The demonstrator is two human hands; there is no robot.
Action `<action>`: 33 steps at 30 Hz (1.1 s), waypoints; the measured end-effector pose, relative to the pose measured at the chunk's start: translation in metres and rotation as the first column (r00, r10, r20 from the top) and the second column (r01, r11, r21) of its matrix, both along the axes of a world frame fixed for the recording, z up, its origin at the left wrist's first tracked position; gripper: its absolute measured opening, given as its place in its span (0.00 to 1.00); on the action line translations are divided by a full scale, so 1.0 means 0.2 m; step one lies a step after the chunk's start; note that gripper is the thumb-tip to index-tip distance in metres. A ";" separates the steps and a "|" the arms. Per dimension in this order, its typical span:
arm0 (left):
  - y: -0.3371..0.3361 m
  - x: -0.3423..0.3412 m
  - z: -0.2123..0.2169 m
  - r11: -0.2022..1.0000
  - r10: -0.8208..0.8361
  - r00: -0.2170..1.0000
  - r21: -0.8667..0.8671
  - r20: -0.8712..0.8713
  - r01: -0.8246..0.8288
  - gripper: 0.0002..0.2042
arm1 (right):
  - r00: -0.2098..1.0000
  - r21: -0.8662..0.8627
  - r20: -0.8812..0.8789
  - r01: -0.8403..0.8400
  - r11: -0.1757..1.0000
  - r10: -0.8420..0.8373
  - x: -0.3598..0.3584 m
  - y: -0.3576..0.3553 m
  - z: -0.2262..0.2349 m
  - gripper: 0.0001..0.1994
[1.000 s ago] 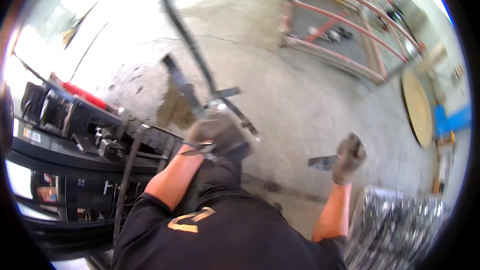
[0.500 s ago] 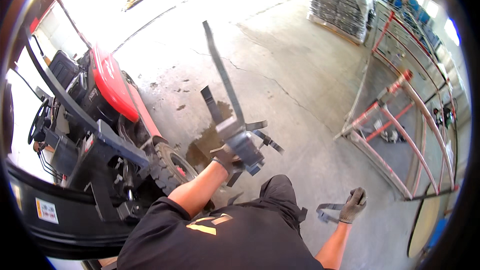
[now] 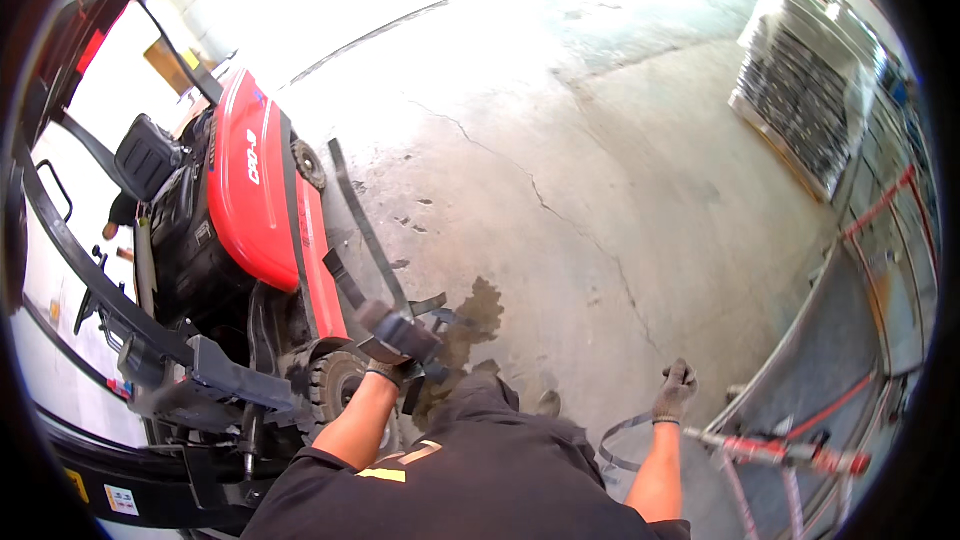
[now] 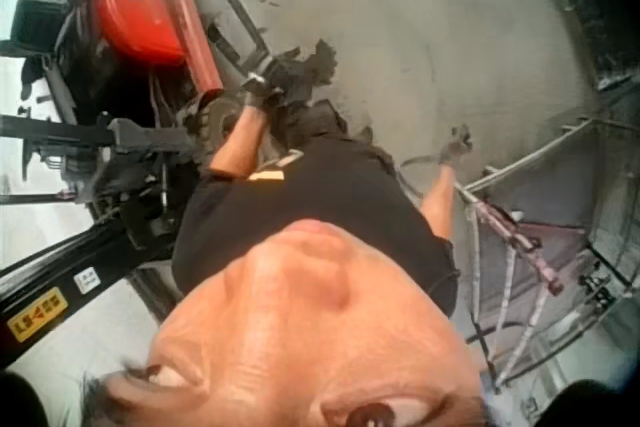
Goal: The person lifts and carries a bundle of metal rods, places them on a rack, then walks to a forklift area and removes straps from a large bundle of rods. The person also walks around the workshop and briefly interacts with a coworker.
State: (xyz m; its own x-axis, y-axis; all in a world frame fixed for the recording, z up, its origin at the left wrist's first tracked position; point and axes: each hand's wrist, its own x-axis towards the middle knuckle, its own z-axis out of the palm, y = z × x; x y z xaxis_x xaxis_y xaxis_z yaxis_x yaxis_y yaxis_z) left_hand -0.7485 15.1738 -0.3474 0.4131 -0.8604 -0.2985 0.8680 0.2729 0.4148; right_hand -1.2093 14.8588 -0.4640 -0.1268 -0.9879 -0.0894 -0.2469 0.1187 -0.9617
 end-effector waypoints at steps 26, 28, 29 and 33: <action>-2.30 3.29 -0.67 0.706 0.558 0.827 0.485 0.068 -0.517 0.08 | 0.851 0.195 -0.392 -0.295 0.935 0.350 3.66 -3.49 -0.25 0.21; -2.50 3.60 -0.59 0.680 0.599 0.796 0.470 0.085 -0.562 0.08 | 0.838 0.047 -0.376 -0.409 0.911 0.395 4.11 -3.79 -0.37 0.20; -2.61 3.76 -0.56 0.674 0.615 0.784 0.461 0.082 -0.577 0.08 | 0.810 -0.093 -0.415 -0.491 0.866 0.415 4.35 -3.93 -0.41 0.20; -3.03 4.36 -0.48 0.684 0.659 0.752 0.408 0.011 -0.605 0.08 | 0.808 0.054 -0.246 -0.540 0.840 0.535 5.28 -4.56 -0.55 0.18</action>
State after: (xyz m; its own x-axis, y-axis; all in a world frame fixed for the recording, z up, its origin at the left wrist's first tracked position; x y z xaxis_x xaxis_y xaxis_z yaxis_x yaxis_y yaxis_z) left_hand 0.1241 14.5675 -0.4427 0.7533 -0.2225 -0.6189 0.5960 0.6287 0.4994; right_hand -0.1539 13.9476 -0.5748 0.4099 -0.9056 -0.1090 -0.4900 -0.1178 -0.8637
